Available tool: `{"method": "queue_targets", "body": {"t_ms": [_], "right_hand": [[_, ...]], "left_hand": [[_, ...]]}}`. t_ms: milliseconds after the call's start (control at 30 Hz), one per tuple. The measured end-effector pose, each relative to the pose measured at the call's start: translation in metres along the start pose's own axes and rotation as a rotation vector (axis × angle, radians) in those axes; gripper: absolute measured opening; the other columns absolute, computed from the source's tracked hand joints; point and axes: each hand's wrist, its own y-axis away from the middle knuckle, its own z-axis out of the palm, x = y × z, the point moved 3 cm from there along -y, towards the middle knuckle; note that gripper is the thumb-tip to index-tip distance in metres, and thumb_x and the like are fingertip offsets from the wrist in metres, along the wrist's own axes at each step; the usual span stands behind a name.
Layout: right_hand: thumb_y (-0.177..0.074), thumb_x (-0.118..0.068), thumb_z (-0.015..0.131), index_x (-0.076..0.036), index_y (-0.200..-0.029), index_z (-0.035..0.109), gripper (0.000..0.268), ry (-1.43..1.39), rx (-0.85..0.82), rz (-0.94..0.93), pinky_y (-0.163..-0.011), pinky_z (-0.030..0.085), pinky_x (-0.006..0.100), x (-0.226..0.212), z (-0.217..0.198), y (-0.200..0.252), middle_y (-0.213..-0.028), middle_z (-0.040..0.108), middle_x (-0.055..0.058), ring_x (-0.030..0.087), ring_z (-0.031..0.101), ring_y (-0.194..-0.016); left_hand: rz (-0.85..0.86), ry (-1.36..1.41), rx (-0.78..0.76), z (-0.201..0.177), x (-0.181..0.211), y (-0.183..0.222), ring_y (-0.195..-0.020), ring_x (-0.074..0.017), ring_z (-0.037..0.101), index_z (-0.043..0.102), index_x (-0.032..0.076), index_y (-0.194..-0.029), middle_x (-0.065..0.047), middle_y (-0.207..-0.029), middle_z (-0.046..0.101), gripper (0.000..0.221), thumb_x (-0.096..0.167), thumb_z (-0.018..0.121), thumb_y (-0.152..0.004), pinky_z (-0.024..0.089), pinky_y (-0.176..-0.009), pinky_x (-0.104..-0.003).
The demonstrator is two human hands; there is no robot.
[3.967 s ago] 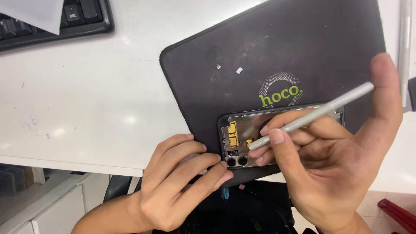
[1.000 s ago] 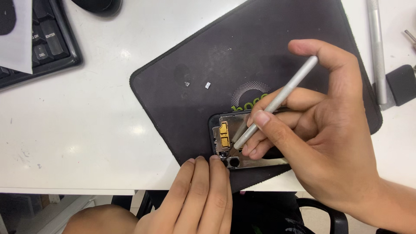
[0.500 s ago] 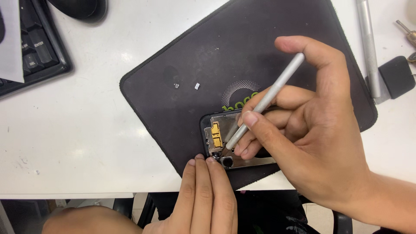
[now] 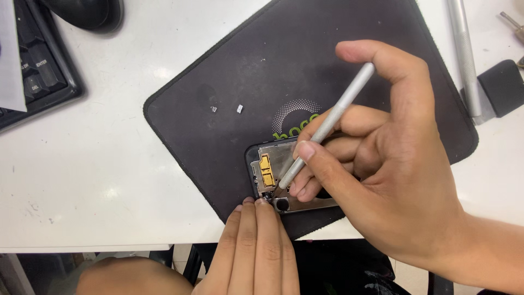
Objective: The person uses a precision screwdriver to adjust and secure small components on a disassembled smartphone frame. They then place a black glass back cover onto the frame to check alignment.
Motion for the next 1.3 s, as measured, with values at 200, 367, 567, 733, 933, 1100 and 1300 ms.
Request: {"method": "queue_targets", "body": {"t_ms": [200,367,567,733,933,1100,1300], "right_hand": [[-0.098,0.005,0.058,-0.005,-0.147,0.014,0.067,-0.017,-0.004,0.021,-0.065,0.067,0.026,0.0,-0.002,0.0,-0.09,0.07,0.012,0.012,0.079,-0.071],[-0.097,0.007,0.057,-0.005,-0.148,0.014,0.068,-0.062,-0.01,0.012,-0.066,0.067,0.025,-0.001,-0.003,0.0,-0.092,0.069,0.012,0.011,0.078,-0.072],[-0.097,0.006,0.058,-0.005,-0.146,0.015,0.067,-0.07,-0.016,-0.031,-0.066,0.066,0.022,0.001,-0.006,0.001,-0.091,0.07,0.009,0.008,0.078,-0.073],[-0.097,0.005,0.059,-0.004,-0.146,0.015,0.067,-0.072,-0.016,-0.04,-0.067,0.067,0.021,0.002,-0.007,0.001,-0.09,0.071,0.009,0.008,0.078,-0.074],[-0.097,0.005,0.059,-0.003,-0.146,0.014,0.067,-0.051,-0.023,-0.055,-0.067,0.066,0.022,0.0,-0.007,0.001,-0.09,0.072,0.009,0.008,0.079,-0.074],[-0.097,0.004,0.06,-0.002,-0.146,0.015,0.067,-0.054,-0.038,-0.052,-0.067,0.067,0.021,0.001,-0.008,0.001,-0.09,0.073,0.01,0.009,0.079,-0.074],[-0.097,0.004,0.06,-0.002,-0.147,0.014,0.067,-0.056,-0.047,-0.064,-0.067,0.066,0.021,0.001,-0.008,0.0,-0.09,0.073,0.009,0.009,0.08,-0.074]], "left_hand": [[-0.017,0.054,0.021,0.003,0.0,0.002,-0.085,-0.0266,0.078,0.076,-0.006,-0.09,-0.022,-0.089,0.075,0.01,-0.003,0.066,-0.089,0.064,-0.075,-0.034],[-0.018,0.087,0.122,0.004,-0.006,0.005,-0.084,-0.026,0.078,0.074,-0.005,-0.087,-0.019,-0.089,0.074,0.005,-0.002,0.07,-0.09,0.064,-0.074,-0.033],[-0.024,0.148,0.145,0.01,-0.01,0.007,-0.083,-0.0237,0.077,0.072,-0.003,-0.087,-0.017,-0.089,0.074,0.008,0.002,0.078,-0.091,0.064,-0.073,-0.032],[0.105,0.152,0.105,0.007,-0.014,0.006,-0.084,-0.0272,0.077,0.073,-0.006,-0.09,-0.019,-0.09,0.074,0.005,-0.001,0.073,-0.088,0.065,-0.074,-0.035],[0.343,0.129,0.006,0.001,-0.027,0.006,-0.086,-0.0307,0.077,0.072,-0.007,-0.093,-0.023,-0.093,0.074,0.015,0.004,0.062,-0.09,0.065,-0.077,-0.037],[0.499,0.062,-0.003,0.002,-0.031,0.005,-0.086,-0.031,0.077,0.069,-0.006,-0.096,-0.022,-0.094,0.073,0.018,0.008,0.058,-0.095,0.064,-0.078,-0.036],[0.613,0.045,-0.045,-0.001,-0.034,0.001,-0.086,-0.0332,0.076,0.067,-0.007,-0.094,-0.024,-0.095,0.073,0.02,0.01,0.056,-0.095,0.064,-0.078,-0.038]]}}
